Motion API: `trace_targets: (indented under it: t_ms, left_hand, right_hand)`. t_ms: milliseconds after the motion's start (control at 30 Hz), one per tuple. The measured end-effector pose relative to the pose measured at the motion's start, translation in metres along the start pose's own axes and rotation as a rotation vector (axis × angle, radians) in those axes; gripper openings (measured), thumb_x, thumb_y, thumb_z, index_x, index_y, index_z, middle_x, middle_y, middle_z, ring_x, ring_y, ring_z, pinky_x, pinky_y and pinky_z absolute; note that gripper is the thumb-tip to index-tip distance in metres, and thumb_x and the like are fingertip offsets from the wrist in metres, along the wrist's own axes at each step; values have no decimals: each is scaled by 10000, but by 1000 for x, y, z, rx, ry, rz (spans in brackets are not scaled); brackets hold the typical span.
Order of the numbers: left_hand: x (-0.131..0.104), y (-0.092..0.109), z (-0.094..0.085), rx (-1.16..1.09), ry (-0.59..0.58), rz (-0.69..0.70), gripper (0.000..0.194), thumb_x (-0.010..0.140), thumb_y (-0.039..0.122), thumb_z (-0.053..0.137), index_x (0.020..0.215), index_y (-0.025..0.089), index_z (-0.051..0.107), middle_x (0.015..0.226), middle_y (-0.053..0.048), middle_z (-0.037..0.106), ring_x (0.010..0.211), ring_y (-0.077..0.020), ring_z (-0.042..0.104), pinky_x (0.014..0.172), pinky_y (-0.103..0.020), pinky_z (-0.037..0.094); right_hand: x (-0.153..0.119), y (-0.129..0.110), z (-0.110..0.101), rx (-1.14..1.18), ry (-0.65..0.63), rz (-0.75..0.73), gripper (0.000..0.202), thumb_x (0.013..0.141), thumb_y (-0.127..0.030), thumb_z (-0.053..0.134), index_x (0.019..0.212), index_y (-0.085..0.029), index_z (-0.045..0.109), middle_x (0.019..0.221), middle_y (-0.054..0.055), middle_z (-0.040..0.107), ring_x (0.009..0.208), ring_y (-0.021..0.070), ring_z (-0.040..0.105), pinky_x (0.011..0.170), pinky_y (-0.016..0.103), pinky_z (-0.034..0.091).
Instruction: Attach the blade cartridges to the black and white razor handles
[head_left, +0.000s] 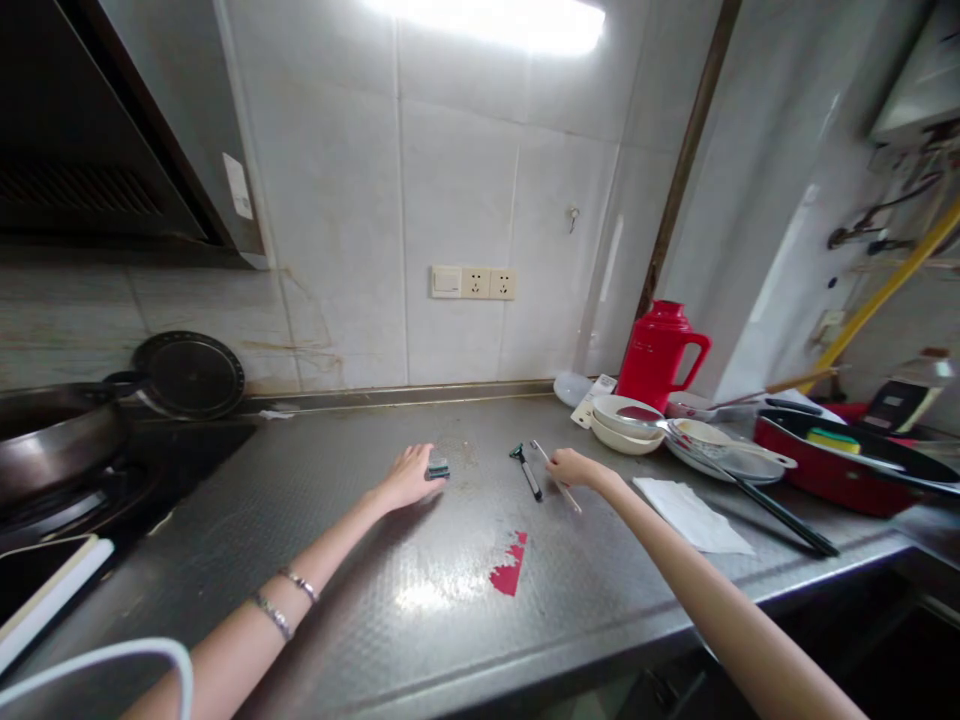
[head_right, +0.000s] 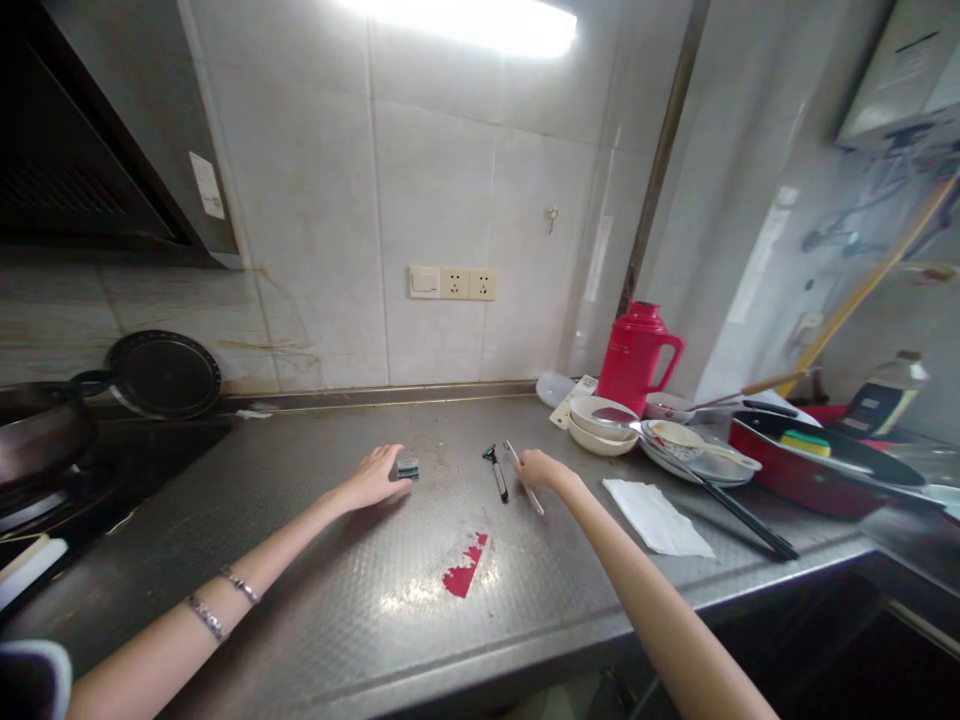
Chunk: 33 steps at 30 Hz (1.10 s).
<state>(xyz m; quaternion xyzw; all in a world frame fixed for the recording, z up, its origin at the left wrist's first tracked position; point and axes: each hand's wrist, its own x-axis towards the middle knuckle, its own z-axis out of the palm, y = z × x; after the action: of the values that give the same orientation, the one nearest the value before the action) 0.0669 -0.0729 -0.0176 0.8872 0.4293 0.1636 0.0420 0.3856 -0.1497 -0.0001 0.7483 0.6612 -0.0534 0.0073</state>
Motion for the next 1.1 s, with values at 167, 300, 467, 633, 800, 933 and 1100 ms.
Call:
trace_targets:
  t_ms: [167,300,467,633,800,933,1100]
  left_hand:
    - [2,0,6,33,-63,-43,551,730,366,504,1218,131,400,1184,-148,530,1112,-284,467,910,-378,350]
    - [4,-4,10,13,-52,-29,563,728,319,493,1242,128,368,1233,-151,505,1145,-269,453,938,-371,332]
    - [10,-12,18,-69,-52,-33,580,728,308,510,1256,135,343,1229,-148,521,1134,-249,484,939,-343,344]
    - [14,-19,23,-237,-39,-30,572,708,262,548,1231,148,347,1146,-109,586,1006,-196,567,884,-311,398]
    - [12,-10,20,-343,-4,13,604,690,256,600,1231,157,350,1159,-107,578,1029,-202,554,909,-325,389]
    - [8,10,12,-372,-19,120,664,682,307,629,1256,153,334,1159,-113,575,1071,-214,532,929,-333,378]
    - [3,34,2,-387,-40,185,732,666,307,647,1300,193,299,1181,-82,569,1107,-219,511,947,-336,363]
  right_hand:
    - [11,2,8,-34,-59,42,374,840,-261,391,890,-53,698,905,219,674,844,251,648,658,274,441]
    - [14,2,10,-39,-79,53,366,827,-278,414,910,-56,693,912,217,674,839,253,649,627,268,441]
    - [6,-1,3,-45,-29,67,392,838,-357,414,883,-88,695,921,196,674,851,247,642,646,265,433]
    - [-7,-12,-16,-63,89,62,413,866,-392,360,892,-130,678,951,175,659,888,259,619,660,275,413]
    - [-14,-45,-27,6,157,-162,269,823,-355,460,946,-202,644,929,74,653,854,190,599,667,233,388]
    - [-14,-76,-24,120,143,-478,513,700,-379,626,1174,-200,539,1110,84,570,901,185,567,698,234,399]
    - [-9,-96,-17,155,114,-598,636,637,-374,688,1208,-153,514,1112,116,548,877,195,563,729,263,420]
